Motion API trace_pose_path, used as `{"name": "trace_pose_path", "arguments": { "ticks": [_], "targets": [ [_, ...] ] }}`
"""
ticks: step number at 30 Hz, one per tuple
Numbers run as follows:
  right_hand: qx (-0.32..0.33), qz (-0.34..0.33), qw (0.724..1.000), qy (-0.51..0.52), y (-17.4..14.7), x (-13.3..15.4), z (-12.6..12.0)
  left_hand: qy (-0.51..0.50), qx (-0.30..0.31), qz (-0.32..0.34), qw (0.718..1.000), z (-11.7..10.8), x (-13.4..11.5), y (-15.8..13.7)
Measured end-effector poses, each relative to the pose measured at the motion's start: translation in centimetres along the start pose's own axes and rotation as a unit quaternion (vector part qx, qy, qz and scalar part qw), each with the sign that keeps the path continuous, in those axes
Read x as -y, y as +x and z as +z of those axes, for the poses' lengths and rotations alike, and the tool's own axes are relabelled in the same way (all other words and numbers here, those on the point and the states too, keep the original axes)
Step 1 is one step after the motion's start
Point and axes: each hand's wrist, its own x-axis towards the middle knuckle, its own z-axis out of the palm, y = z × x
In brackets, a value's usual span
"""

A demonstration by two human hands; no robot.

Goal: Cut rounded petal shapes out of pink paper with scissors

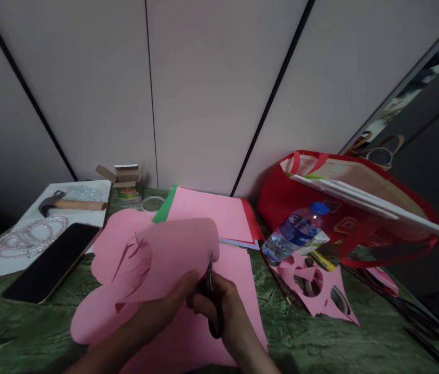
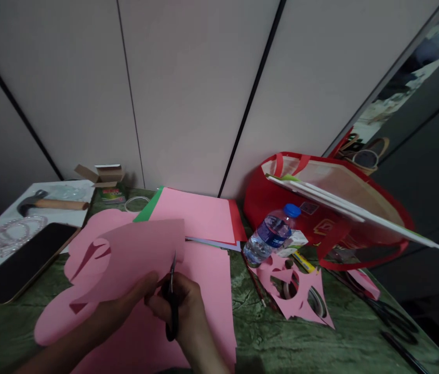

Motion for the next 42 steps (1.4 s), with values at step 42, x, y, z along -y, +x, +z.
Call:
{"name": "trace_pose_path", "arguments": {
  "ticks": [42],
  "targets": [
    [0.025, -0.032, 0.997, 0.066, -0.31, 0.48, -0.17, 0.044, 0.03, -0.059, 0.997, 0.17, 0.59, 0.06]
  ]
}}
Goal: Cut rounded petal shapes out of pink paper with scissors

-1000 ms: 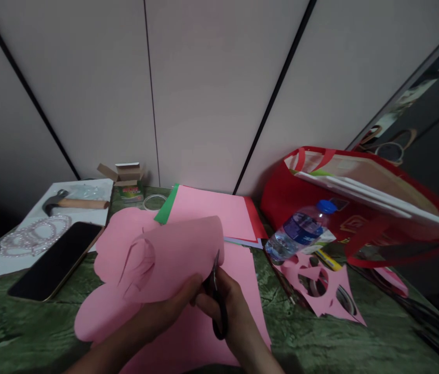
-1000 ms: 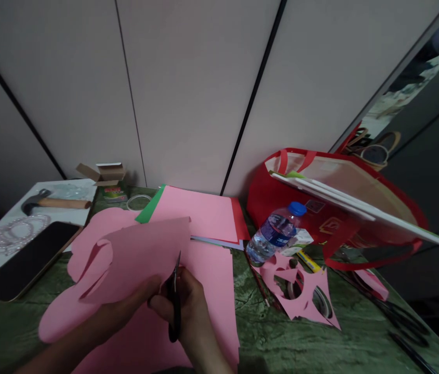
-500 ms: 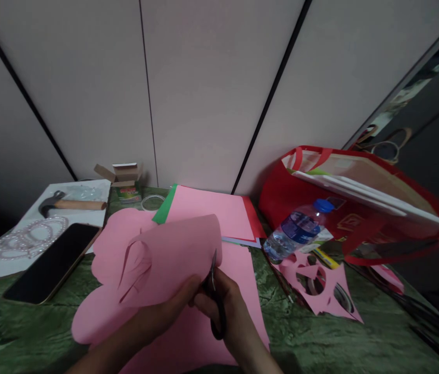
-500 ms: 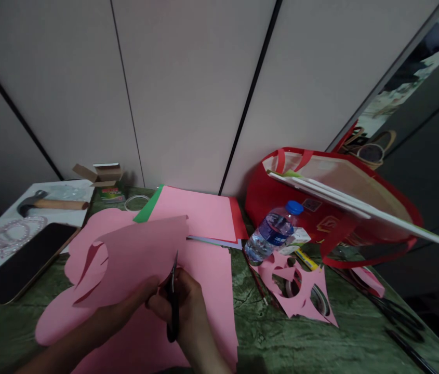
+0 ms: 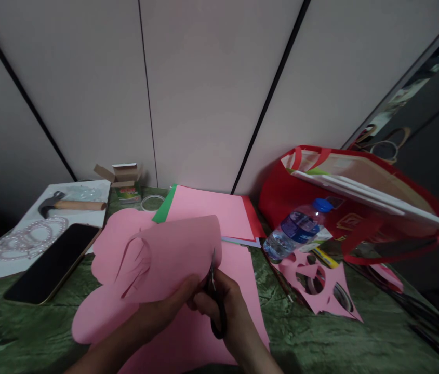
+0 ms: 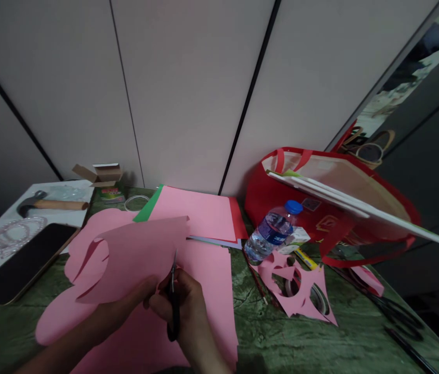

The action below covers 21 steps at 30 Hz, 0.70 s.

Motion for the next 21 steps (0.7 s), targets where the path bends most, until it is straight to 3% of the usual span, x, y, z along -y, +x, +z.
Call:
{"name": "trace_pose_path", "arguments": {
  "ticks": [8, 13, 21],
  "targets": [
    [-0.009, -0.007, 1.0, -0.018, 0.1, -0.7, -0.4, -0.013, 0.045, 0.045, 0.998, -0.3, -0.6, -0.2],
    [-0.034, 0.024, 0.998, -0.039, 0.2, -0.6, -0.3, -0.011, 0.086, 0.056, 0.995, -0.5, -1.4, -0.3],
    [-0.049, 0.037, 0.996, -0.065, 0.0, 0.1, -0.1, -0.024, 0.049, 0.081, 0.995, -0.6, -1.2, 0.0]
  ]
}}
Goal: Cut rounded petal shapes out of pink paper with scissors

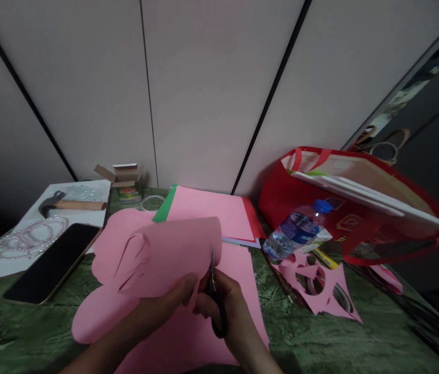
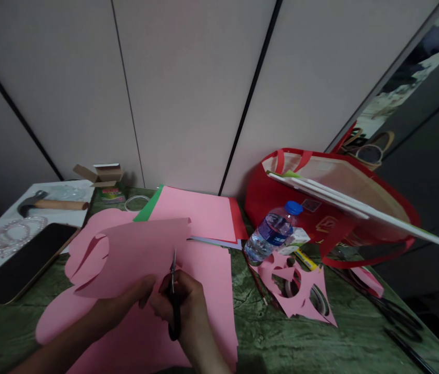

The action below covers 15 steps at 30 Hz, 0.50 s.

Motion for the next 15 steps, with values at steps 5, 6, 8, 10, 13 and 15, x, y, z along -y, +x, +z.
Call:
{"name": "trace_pose_path", "arguments": {
  "ticks": [5, 6, 8, 10, 13, 15],
  "targets": [
    [-0.005, 0.004, 1.0, -0.017, -0.1, 0.2, 0.0, -0.028, -0.003, 0.005, 1.0, 0.1, -1.0, -0.4],
    [-0.006, 0.004, 1.0, -0.017, -0.1, 0.1, 0.0, -0.03, -0.006, 0.008, 1.0, 0.1, -1.0, -0.4],
    [-0.009, 0.007, 1.0, -0.016, 0.0, 0.0, 0.0, -0.022, -0.012, 0.013, 1.0, -0.1, -0.5, -0.2],
    [-0.013, 0.01, 1.0, -0.017, 0.0, -0.1, 0.0, -0.002, -0.017, 0.011, 1.0, -0.3, 0.2, 0.2],
    [-0.022, 0.006, 1.0, -0.013, 0.0, -0.2, 0.1, 0.021, -0.029, 0.001, 0.999, -0.5, 1.1, 0.6],
    [-0.018, -0.001, 1.0, -0.009, -0.1, -0.2, 0.1, 0.019, -0.027, 0.005, 0.999, -0.6, 1.2, 0.7]
  ]
}}
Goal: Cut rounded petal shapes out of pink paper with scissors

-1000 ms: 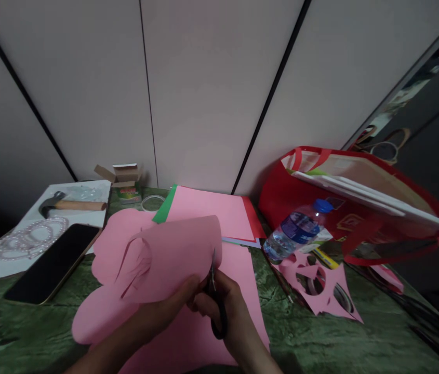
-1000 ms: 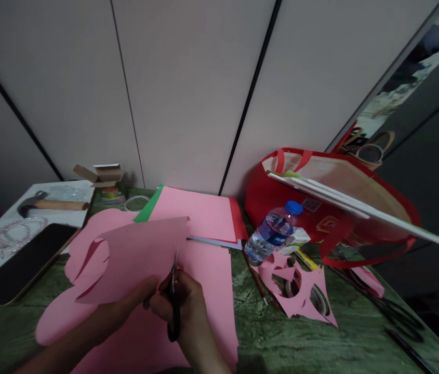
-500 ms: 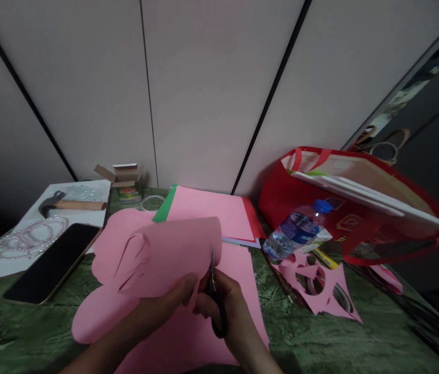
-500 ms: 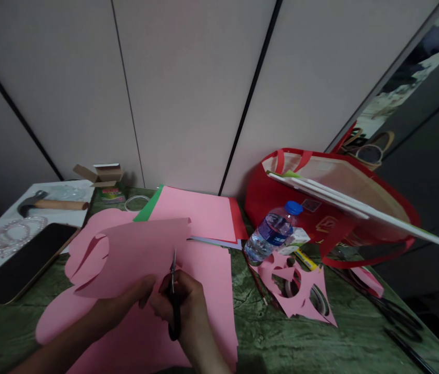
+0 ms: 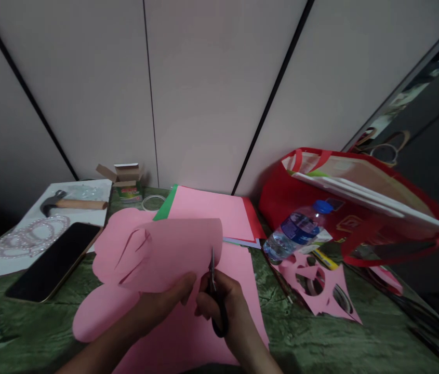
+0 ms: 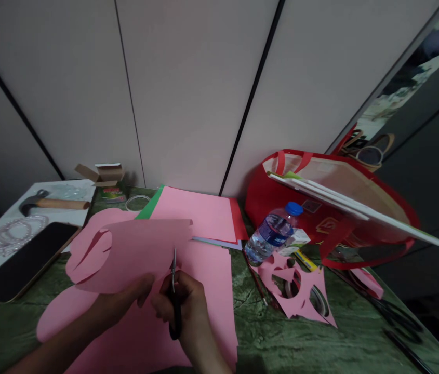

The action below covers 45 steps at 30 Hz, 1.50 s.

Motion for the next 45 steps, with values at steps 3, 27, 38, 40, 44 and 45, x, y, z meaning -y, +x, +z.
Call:
{"name": "trace_pose_path", "arguments": {
  "ticks": [3, 27, 38, 40, 44, 45],
  "targets": [
    [0.009, 0.0, 1.0, -0.004, -0.1, 0.2, 0.0, -0.005, 0.008, 0.005, 1.0, 0.1, -0.4, -0.1],
    [0.025, -0.001, 1.0, 0.009, -0.1, -1.3, 0.3, -0.066, -0.062, -0.02, 0.996, 0.6, -1.6, -1.1],
    [0.067, -0.048, 0.996, 0.025, 0.0, -1.0, -0.2, -0.056, -0.04, 0.008, 0.998, 0.9, -1.6, -1.5],
    [0.07, -0.04, 0.996, 0.032, -0.1, -1.0, -0.2, -0.055, -0.049, 0.014, 0.997, 0.9, -1.6, -1.4],
    [0.068, -0.036, 0.996, 0.037, 0.0, -1.3, -0.3, -0.053, -0.043, 0.014, 0.998, 0.8, -1.6, -1.4],
    [0.065, -0.038, 0.996, 0.038, 0.0, -1.4, -0.3, -0.049, -0.036, 0.009, 0.998, 0.8, -1.7, -1.4]
  ]
}}
